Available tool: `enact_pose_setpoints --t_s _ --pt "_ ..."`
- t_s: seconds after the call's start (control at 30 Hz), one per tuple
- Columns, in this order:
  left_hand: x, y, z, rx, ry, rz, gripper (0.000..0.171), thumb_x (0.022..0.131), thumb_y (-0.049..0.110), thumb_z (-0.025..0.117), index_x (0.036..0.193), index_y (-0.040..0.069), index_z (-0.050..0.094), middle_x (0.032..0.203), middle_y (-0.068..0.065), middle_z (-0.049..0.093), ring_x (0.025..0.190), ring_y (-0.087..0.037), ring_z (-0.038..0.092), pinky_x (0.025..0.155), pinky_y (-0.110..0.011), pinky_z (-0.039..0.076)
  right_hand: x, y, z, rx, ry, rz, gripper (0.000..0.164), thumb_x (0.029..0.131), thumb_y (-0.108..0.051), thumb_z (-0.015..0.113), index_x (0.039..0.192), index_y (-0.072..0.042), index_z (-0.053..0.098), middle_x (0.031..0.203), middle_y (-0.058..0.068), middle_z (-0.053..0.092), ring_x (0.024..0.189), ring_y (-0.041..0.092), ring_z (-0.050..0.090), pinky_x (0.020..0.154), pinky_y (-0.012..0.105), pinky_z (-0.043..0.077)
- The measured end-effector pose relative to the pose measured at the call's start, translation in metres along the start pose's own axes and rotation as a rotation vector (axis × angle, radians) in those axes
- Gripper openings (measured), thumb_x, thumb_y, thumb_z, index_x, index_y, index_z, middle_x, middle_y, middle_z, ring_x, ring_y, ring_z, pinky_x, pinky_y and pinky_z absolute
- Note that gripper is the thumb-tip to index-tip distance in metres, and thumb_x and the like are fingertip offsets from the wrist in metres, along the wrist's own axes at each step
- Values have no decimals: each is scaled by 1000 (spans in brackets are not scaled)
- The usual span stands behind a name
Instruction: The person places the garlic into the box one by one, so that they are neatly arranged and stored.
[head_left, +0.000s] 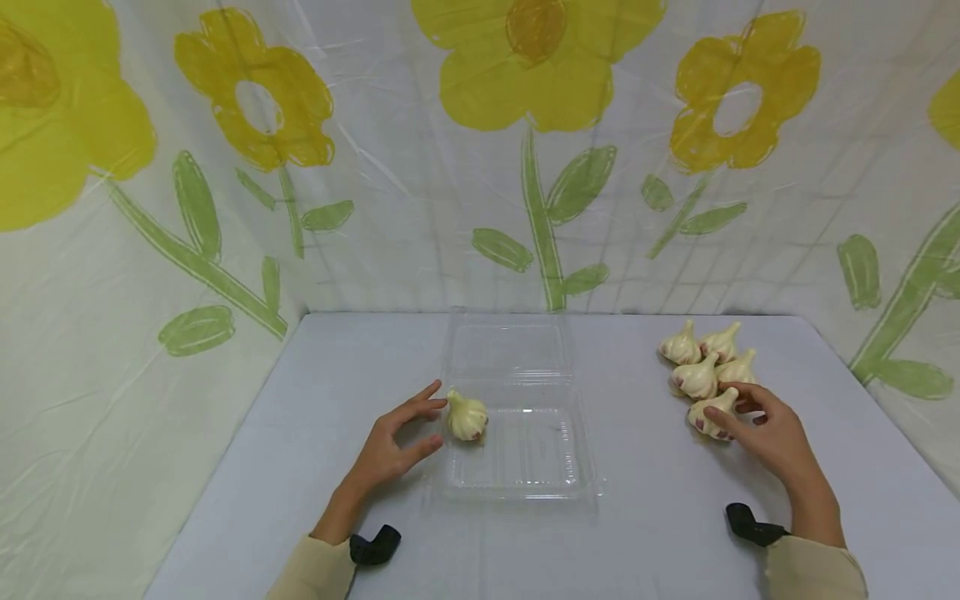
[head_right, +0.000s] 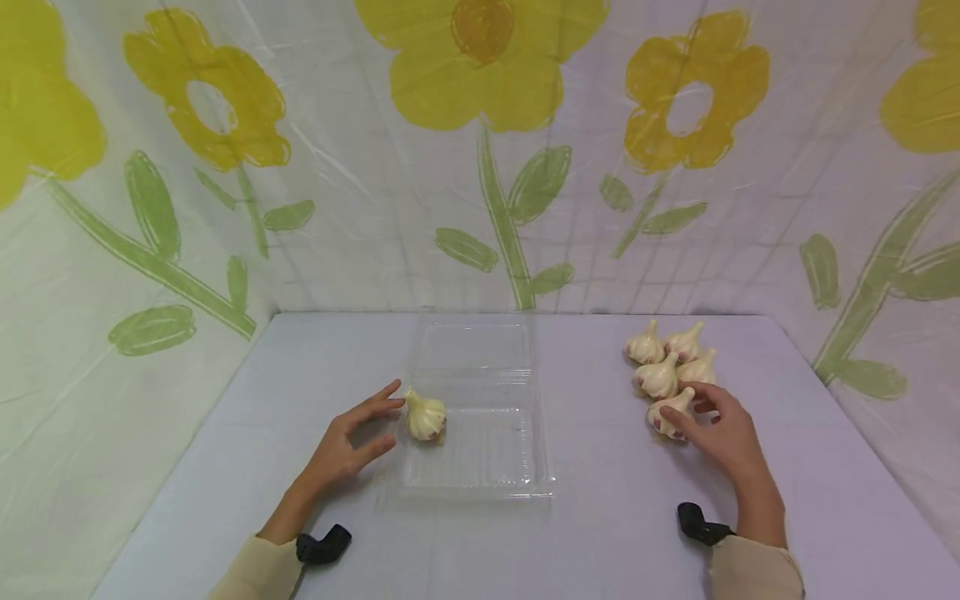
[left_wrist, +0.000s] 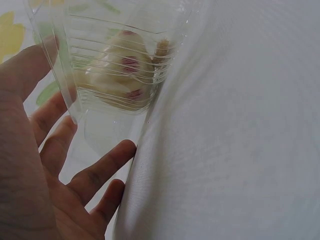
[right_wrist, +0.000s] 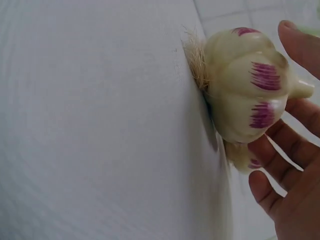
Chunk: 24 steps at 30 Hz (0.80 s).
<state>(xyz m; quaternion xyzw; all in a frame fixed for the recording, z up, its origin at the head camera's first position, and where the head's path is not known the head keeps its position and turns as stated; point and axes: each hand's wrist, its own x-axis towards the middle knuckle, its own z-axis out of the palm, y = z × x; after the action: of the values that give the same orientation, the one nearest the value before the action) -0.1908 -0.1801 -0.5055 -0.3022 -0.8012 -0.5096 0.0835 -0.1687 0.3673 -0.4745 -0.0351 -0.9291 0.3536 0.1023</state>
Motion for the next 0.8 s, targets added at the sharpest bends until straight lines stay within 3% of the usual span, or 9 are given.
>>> enact_pose_setpoints --t_s 0.13,0.23,0.5,0.8 --pt "0 -1 0 2 1 0 48 89 8 77 134 3 64 159 -14 45 115 -32 69 110 -25 43 0 5 -3 -28 -117 39 61 93 -42 73 133 1 58 117 18 65 83 -18 44 70 17 43" --pt "0 -2 0 1 1 5 48 89 8 77 134 3 64 159 -13 45 115 -32 69 109 -25 44 1 7 -3 -39 -181 51 65 93 -44 72 136 2 55 119 20 64 83 -15 46 71 18 45" --pt "-1 -2 0 7 -1 -14 49 89 9 78 135 4 64 160 -12 45 116 -31 69 110 -23 42 2 6 -3 -57 -231 39 61 90 -45 76 132 -4 59 110 12 65 85 -7 50 71 23 45" --pt "-1 -2 0 13 -5 -27 49 89 11 78 136 10 64 161 -8 45 116 -29 68 111 -23 41 0 6 -7 -53 -291 47 65 91 -47 75 137 -6 57 121 16 66 90 -6 52 73 25 46"
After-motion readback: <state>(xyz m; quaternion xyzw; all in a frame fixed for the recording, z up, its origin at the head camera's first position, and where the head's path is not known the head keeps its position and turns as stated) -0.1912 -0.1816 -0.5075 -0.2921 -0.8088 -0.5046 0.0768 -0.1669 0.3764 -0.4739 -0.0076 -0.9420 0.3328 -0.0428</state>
